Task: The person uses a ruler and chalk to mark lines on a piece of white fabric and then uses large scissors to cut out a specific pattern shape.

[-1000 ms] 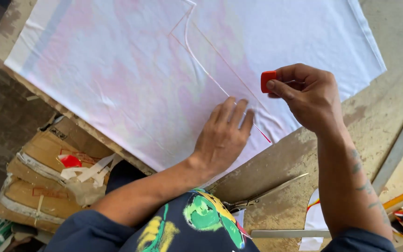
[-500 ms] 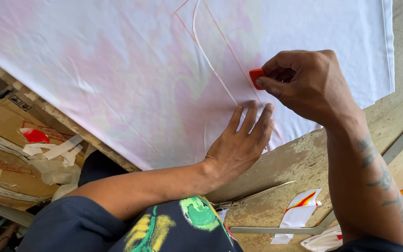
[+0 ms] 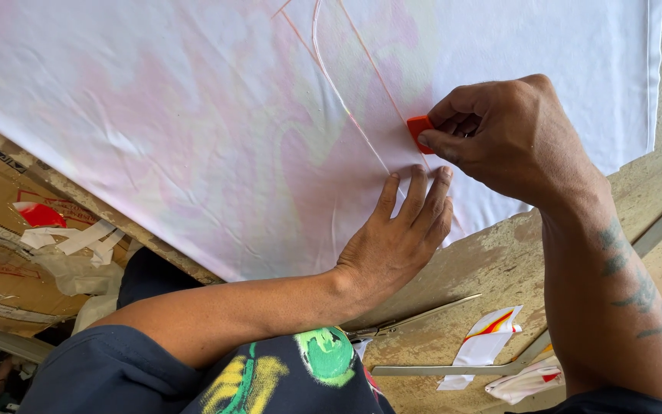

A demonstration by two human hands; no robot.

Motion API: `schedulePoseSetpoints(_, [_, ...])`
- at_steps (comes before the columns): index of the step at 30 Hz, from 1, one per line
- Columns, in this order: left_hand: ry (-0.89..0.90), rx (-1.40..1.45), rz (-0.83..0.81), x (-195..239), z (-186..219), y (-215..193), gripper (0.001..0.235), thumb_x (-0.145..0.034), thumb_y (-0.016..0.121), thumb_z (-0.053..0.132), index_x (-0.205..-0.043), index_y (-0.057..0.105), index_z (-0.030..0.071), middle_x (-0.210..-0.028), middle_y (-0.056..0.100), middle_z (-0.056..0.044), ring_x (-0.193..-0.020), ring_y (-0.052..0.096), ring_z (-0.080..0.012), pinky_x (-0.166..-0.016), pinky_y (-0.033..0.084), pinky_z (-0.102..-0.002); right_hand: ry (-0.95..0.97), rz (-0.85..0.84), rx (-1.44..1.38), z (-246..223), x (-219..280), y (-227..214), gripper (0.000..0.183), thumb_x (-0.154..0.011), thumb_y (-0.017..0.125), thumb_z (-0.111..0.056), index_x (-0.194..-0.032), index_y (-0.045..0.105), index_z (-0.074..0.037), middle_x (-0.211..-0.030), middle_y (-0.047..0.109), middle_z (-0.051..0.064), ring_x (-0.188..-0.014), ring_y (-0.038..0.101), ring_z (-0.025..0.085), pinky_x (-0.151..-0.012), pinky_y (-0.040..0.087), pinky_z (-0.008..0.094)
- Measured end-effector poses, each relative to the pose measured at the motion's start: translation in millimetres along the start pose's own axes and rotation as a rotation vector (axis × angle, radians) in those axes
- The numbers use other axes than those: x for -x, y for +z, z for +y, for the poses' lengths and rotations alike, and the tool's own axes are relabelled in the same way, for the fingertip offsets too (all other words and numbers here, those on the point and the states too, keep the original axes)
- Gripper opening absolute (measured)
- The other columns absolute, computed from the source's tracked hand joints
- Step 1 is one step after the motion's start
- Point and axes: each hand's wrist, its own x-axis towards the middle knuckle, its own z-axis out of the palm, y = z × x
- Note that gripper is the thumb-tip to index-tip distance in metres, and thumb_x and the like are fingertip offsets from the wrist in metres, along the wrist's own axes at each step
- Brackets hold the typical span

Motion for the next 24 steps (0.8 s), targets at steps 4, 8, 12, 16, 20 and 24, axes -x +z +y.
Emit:
schedulePoseSetpoints(4, [-0.012, 0.005, 0.016, 0.8, -0.4, 0.2, 0.045, -0.112, 0.053, 0.029, -0.154, 0.059, 0.013, -0.168, 0.045, -0.024, -0.144, 0.051, -0.0455, -0.118, 0.045, -0.059, 0.051, 0.008, -0.007, -7.9, -5.7, 2.0, 0.015, -0.091, 0.086, -0.024, -0.092, 0.085, -0.009, -0.078, 0.082, 0.003, -0.072, 0.073, 0.008, -0.068, 0.054, 0.026])
schedulePoseSetpoints(8, [-0.005, -0.010, 0.000, 1.2, -1.5, -1.1, 0.047, -0.112, 0.051, 0.031, -0.155, 0.057, 0.014, -0.169, 0.045, -0.024, -0.145, 0.051, -0.0442, -0.118, 0.045, -0.058, 0.060, 0.081, -0.060, -17.4, -16.0, 1.0, 0.013, -0.090, 0.089, -0.019, -0.094, 0.086, -0.007, -0.078, 0.081, 0.004, -0.071, 0.073, 0.007, -0.064, 0.055, 0.024])
schedulePoseSetpoints(12, [-0.020, 0.003, 0.013, 1.5, 2.3, 3.2, 0.045, -0.112, 0.050, 0.029, -0.154, 0.057, 0.014, -0.170, 0.044, -0.023, -0.147, 0.049, -0.0438, -0.120, 0.045, -0.058, 0.044, 0.136, -0.065, -24.2, -33.9, -4.2, 0.012, -0.090, 0.090, -0.020, -0.095, 0.086, -0.010, -0.078, 0.081, 0.001, -0.070, 0.070, 0.004, -0.061, 0.053, 0.024])
schedulePoseSetpoints(16, [-0.002, -0.015, -0.015, 1.1, 1.8, 2.4, 0.049, -0.110, 0.049, 0.028, -0.157, 0.053, 0.013, -0.171, 0.043, -0.024, -0.148, 0.048, -0.0442, -0.119, 0.045, -0.058, 0.074, 0.157, -0.098, -34.1, -51.4, -12.3, 0.007, -0.091, 0.084, -0.018, -0.088, 0.082, -0.012, -0.065, 0.074, -0.002, -0.060, 0.060, 0.000, -0.056, 0.045, 0.022])
schedulePoseSetpoints(20, [-0.009, -0.031, -0.001, 0.5, -0.5, 0.8, 0.049, -0.109, 0.052, 0.028, -0.156, 0.055, 0.013, -0.169, 0.045, -0.021, -0.146, 0.050, -0.0421, -0.118, 0.046, -0.056, 0.137, 0.200, -0.247, -40.5, -68.6, -22.8, 0.017, -0.099, 0.088, -0.016, -0.088, 0.078, -0.009, -0.066, 0.075, 0.002, -0.056, 0.063, 0.001, -0.050, 0.047, 0.019])
schedulePoseSetpoints(24, [-0.014, -0.013, -0.007, 0.2, 1.0, 1.1, 0.049, -0.109, 0.050, 0.026, -0.155, 0.056, 0.013, -0.170, 0.045, -0.021, -0.146, 0.049, -0.0430, -0.120, 0.045, -0.057, 0.216, 0.272, -0.357, -44.6, -84.3, -32.9, 0.021, -0.100, 0.088, -0.016, -0.085, 0.074, -0.010, -0.070, 0.078, 0.004, -0.054, 0.072, 0.004, -0.047, 0.050, 0.019])
